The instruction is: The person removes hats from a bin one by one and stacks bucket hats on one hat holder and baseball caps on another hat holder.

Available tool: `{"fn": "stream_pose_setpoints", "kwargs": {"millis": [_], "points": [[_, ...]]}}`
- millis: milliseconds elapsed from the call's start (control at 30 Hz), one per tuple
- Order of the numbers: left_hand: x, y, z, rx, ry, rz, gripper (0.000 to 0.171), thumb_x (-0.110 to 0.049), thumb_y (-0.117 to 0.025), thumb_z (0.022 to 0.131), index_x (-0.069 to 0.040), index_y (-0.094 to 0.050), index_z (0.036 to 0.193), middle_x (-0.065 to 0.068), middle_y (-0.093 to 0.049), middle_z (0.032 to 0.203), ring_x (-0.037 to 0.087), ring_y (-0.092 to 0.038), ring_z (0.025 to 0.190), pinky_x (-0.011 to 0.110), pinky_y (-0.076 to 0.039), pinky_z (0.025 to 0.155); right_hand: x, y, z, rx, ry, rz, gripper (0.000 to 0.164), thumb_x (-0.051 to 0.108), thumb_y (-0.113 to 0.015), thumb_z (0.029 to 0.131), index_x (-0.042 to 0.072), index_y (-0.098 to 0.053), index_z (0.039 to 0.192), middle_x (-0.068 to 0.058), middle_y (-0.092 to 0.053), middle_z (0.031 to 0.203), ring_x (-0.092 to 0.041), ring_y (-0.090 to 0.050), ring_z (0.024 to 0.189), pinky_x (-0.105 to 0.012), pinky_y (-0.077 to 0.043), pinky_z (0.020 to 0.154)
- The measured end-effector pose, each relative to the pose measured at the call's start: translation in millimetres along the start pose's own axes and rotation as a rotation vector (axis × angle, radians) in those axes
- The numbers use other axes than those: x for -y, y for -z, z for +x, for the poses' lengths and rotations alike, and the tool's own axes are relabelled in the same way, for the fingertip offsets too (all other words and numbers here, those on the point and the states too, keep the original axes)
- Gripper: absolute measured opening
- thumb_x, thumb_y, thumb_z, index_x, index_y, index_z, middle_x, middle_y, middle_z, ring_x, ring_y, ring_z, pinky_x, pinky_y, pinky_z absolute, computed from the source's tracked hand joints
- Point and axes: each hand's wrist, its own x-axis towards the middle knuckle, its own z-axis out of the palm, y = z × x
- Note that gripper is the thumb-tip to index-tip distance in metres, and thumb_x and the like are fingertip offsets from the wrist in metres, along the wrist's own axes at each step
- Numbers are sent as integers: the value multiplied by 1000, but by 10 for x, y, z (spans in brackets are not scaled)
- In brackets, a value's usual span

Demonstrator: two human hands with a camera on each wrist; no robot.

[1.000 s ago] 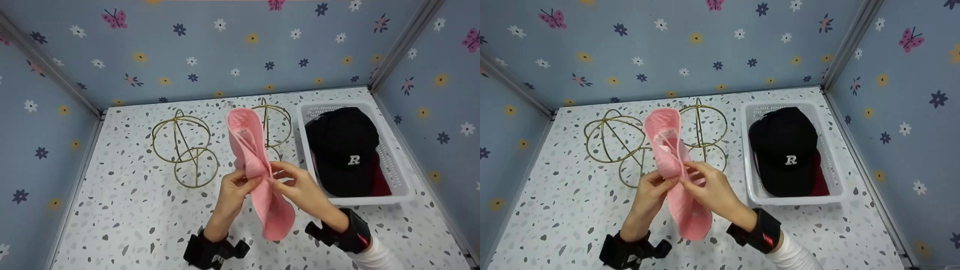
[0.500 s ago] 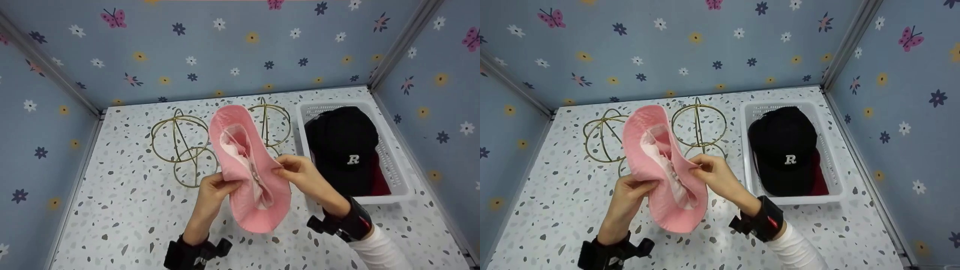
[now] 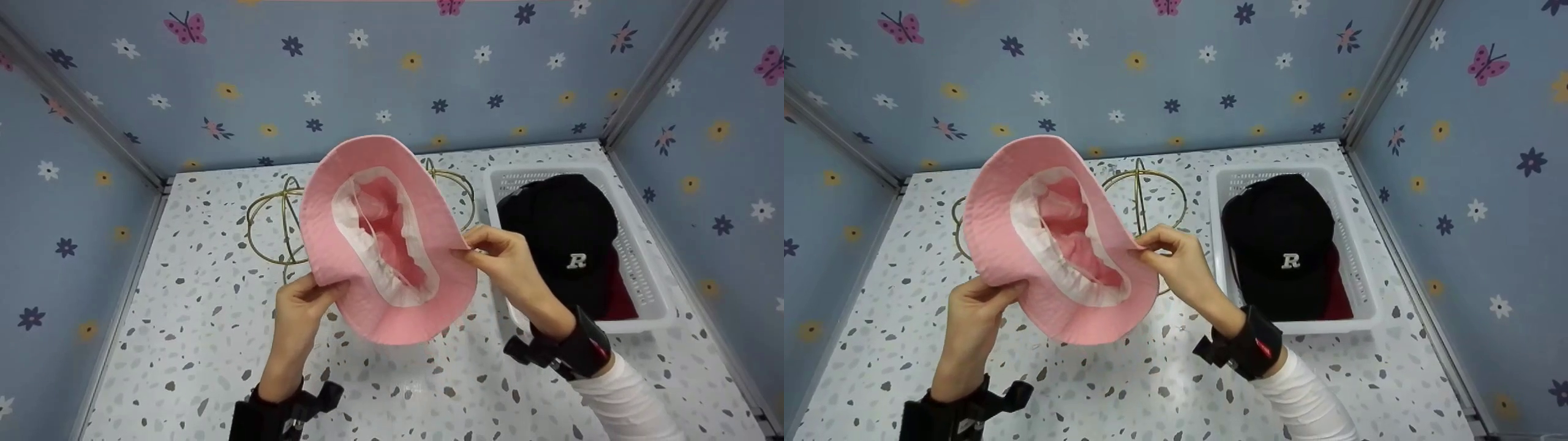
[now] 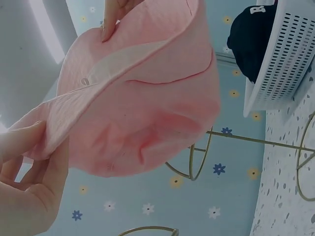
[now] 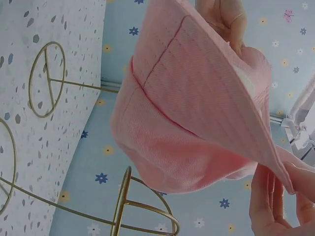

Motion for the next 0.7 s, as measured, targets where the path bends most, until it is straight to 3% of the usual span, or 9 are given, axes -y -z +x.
{"fn": "stream_pose_setpoints", "kwargs": {"millis": [100, 233, 367, 567, 700], "points": [[-9, 55, 16, -23, -19, -10, 24, 14, -64, 70, 2, -67, 91, -2, -67, 80, 13, -64, 72, 25, -52, 62, 7, 7, 42, -23, 0, 7, 10, -14, -61, 72, -4, -62, 71, 0, -63, 75, -13, -57, 74, -21, -48, 65], [-5, 133, 43, -64, -50, -24, 29, 14, -65, 69, -12, -70, 82, -1, -67, 76, 11, -63, 69, 24, -52, 60, 14, 12, 90, -53, -7, 21, 21, -13, -63, 71, 7, -65, 68, 1, -63, 73, -11, -57, 72, -19, -48, 64], [6, 205, 81, -118, -89, -39, 32, 16, -66, 67, -13, -71, 78, -1, -67, 72, 9, -62, 67, 20, -50, 60, 10, 4, 134, -74, 5, 43, 29, -14, -64, 70, 15, -65, 66, 3, -63, 71, -9, -57, 70, -18, -47, 63], [6, 300, 111, -155, -147, -103, 32, 19, -64, 66, -9, -72, 81, 1, -67, 71, 7, -60, 64, 19, -49, 60, 4, -15, 179, -73, 43, 130, 26, -11, -65, 71, 14, -64, 66, 1, -65, 76, -12, -59, 74, -19, -48, 64], [-4, 357, 148, -201, -169, -118, 30, 18, -64, 67, -6, -72, 84, 1, -65, 81, 10, -60, 74, 19, -49, 67, 27, -40, 214, -96, 78, 148, 22, -8, -66, 72, 13, -63, 66, -1, -65, 79, -14, -59, 74, -20, -48, 64]]}}
